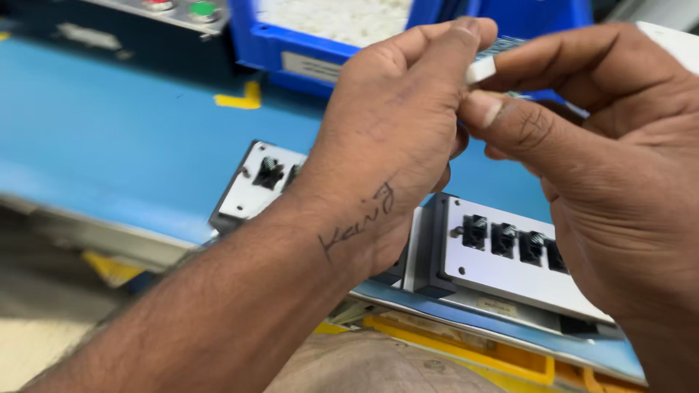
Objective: The person picks small metal springs from a blue parts bin and seats them onto black switch components held in an aluminum assembly jig, then takes white plastic covers from another bin and presses them onto the switches. At the end they gather finished switch assemblies and reach toward the machine with red and green buttons.
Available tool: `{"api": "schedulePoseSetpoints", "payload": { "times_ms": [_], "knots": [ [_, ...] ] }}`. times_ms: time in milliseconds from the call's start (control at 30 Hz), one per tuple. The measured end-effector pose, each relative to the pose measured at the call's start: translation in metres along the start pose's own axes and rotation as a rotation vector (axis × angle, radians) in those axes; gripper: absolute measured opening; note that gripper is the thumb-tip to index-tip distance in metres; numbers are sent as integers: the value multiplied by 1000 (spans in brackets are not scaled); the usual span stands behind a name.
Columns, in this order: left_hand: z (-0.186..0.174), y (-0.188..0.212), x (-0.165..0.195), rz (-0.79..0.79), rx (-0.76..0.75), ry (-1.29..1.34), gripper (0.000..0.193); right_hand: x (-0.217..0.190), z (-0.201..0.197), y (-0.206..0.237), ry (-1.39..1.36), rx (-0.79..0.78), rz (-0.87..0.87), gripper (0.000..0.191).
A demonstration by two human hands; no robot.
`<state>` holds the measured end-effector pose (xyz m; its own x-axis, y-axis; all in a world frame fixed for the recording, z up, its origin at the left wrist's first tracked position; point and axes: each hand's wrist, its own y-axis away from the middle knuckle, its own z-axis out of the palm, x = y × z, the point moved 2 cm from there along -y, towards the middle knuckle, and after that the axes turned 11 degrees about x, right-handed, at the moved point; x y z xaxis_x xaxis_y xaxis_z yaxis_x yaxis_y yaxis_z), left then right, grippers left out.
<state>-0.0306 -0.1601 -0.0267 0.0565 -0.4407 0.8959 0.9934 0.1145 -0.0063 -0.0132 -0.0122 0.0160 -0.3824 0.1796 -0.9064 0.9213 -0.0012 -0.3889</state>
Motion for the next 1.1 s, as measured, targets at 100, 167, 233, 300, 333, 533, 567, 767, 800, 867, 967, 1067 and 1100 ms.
{"api": "schedulePoseSetpoints", "payload": {
  "times_ms": [100,167,233,300,333,533,567,767,800,867,967,1067,1100],
  "knots": [
    [4,19,4,7,121,-36,36,7,1,2,-76,-40,79,18],
    [5,30,5,-23,178,-90,36,8,3,5,-43,-59,76,17],
    [6,33,4,-22,218,-124,38,9,5,6,23,-87,21,17],
    [3,32,0,-73,205,-155,38,12,5,7,80,-116,-8,17],
    [0,32,-2,-124,174,-169,37,14,5,7,105,-132,-7,17],
    [-15,28,2,-418,77,-228,37,30,4,4,-7,6,171,16],
    [-19,27,3,-466,56,-226,37,33,5,4,-36,49,226,17],
    [-50,28,3,-645,-79,-122,28,35,15,25,353,93,405,25],
    [-54,31,0,-692,-65,-130,27,33,19,30,369,16,292,23],
    [-63,39,-3,-786,-32,-147,24,28,25,36,398,-144,67,18],
    [-76,52,-5,-972,28,-232,21,27,29,37,587,-299,26,18],
    [-86,56,-1,-1010,126,-182,13,36,40,30,816,-258,164,15],
    [-91,56,2,-1032,184,-111,15,38,44,27,854,-232,189,16]
  ]
}}
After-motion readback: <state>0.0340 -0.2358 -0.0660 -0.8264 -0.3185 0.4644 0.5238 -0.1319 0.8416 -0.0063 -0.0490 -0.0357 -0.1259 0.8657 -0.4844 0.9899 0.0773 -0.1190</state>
